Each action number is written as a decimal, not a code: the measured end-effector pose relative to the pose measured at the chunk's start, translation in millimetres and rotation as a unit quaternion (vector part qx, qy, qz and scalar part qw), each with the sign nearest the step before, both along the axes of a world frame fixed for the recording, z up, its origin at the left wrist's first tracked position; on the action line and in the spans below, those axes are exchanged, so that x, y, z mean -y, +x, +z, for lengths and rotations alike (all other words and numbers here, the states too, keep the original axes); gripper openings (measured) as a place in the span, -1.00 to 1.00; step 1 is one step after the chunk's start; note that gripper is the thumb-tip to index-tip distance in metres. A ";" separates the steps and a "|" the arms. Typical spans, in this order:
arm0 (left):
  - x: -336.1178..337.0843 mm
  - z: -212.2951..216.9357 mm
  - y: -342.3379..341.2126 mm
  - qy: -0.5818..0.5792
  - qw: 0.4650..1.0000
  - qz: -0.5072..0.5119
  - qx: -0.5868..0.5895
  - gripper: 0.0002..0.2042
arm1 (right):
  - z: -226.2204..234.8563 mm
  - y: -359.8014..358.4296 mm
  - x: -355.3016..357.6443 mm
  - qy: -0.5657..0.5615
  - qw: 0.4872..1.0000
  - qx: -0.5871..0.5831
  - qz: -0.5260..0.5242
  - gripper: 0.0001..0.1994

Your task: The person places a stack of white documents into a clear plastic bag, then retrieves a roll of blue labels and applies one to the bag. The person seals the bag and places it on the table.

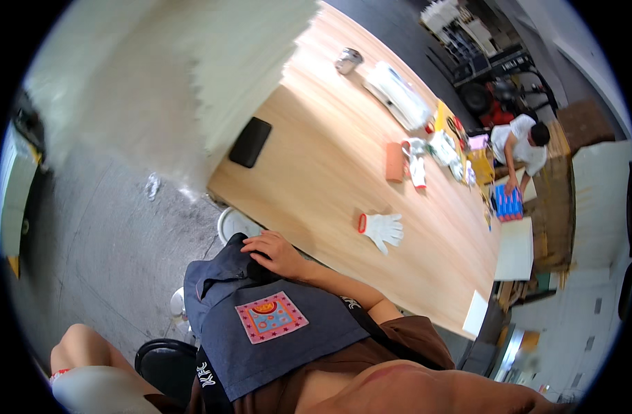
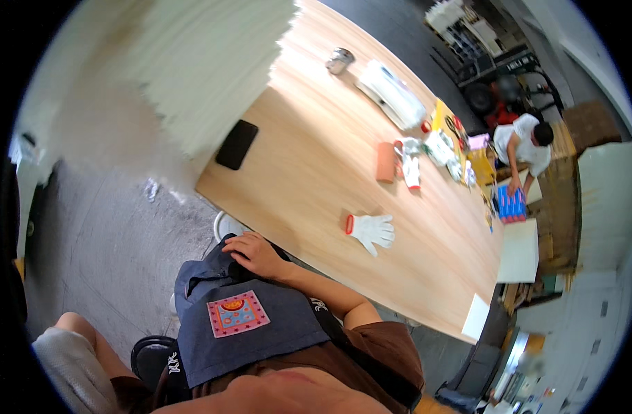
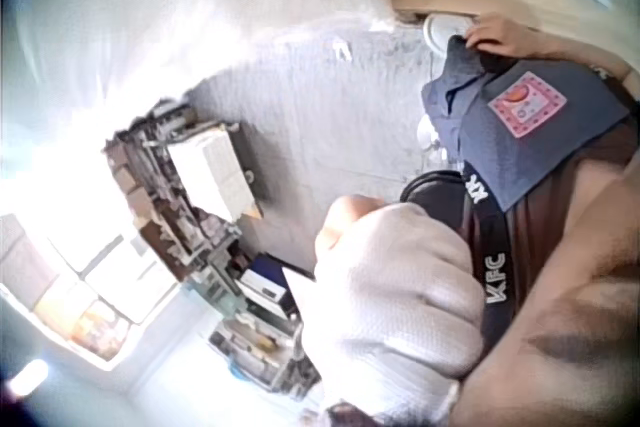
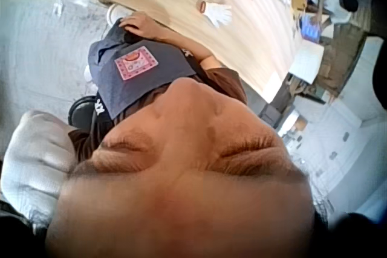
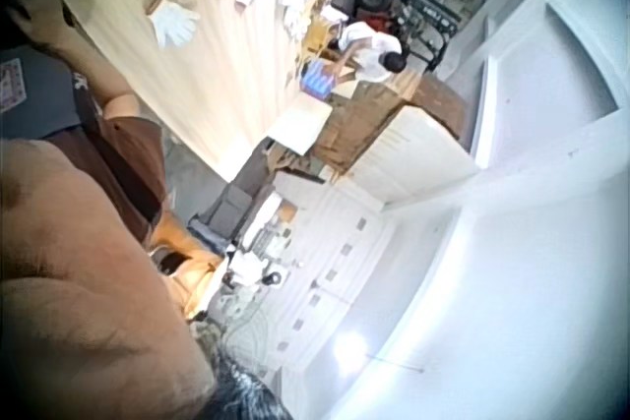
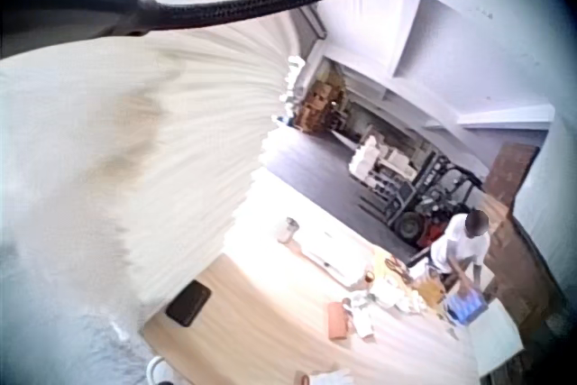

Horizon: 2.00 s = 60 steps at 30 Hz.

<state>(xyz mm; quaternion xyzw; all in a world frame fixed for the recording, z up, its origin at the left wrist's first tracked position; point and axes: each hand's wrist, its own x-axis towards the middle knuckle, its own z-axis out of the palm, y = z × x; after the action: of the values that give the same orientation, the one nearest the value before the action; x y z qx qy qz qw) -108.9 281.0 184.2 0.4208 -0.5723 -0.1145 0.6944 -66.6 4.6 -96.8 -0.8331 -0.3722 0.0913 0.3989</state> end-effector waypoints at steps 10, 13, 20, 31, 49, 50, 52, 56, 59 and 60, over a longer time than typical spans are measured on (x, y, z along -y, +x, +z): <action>-92.9 1.3 -97.8 0.020 0.981 0.195 0.016 -0.76 | -9.9 -0.2 -109.3 -0.020 0.979 -0.017 0.202 -0.79; -97.6 -0.3 -135.3 0.023 0.965 0.259 0.022 -0.76 | -10.9 -1.4 -144.0 -0.018 0.960 0.006 0.281 -0.78; -95.4 7.1 -206.1 0.041 0.921 0.387 0.027 -0.76 | -2.8 -19.8 -224.3 0.011 0.912 0.052 0.406 -0.80; -52.7 31.5 -271.6 0.078 0.822 0.563 0.011 -0.77 | -23.4 -82.6 -318.5 -0.018 0.809 0.020 0.587 -0.82; 13.9 82.4 -290.7 0.144 0.578 0.801 -0.050 -0.77 | -204.3 86.1 -411.4 -0.458 0.729 0.074 0.504 -0.73; 24.1 87.1 -292.6 0.147 0.566 0.809 -0.058 -0.77 | -198.7 88.2 -413.8 -0.483 0.725 0.031 0.489 -0.73; 3.1 81.9 -287.4 0.148 0.566 0.809 -0.053 -0.77 | -217.7 130.7 -429.7 -0.441 0.750 0.041 0.491 -0.73; 7.5 80.7 -284.7 0.151 0.523 0.837 -0.060 -0.77 | -216.2 130.9 -454.7 -0.455 0.729 0.057 0.508 -0.73; -13.7 71.6 -272.1 0.143 0.510 0.846 -0.060 -0.77 | -216.4 143.5 -485.1 -0.472 0.713 0.085 0.511 -0.74; -17.6 72.2 -265.3 0.144 0.500 0.852 -0.062 -0.77 | -216.6 137.3 -499.2 -0.470 0.704 0.085 0.526 -0.74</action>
<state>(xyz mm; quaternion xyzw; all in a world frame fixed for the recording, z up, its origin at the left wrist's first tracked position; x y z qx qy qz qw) -374.2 298.7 256.4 0.7908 0.1318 0.4259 0.4193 70.7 503.8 -313.4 -0.5862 -0.6909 0.3782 -0.1899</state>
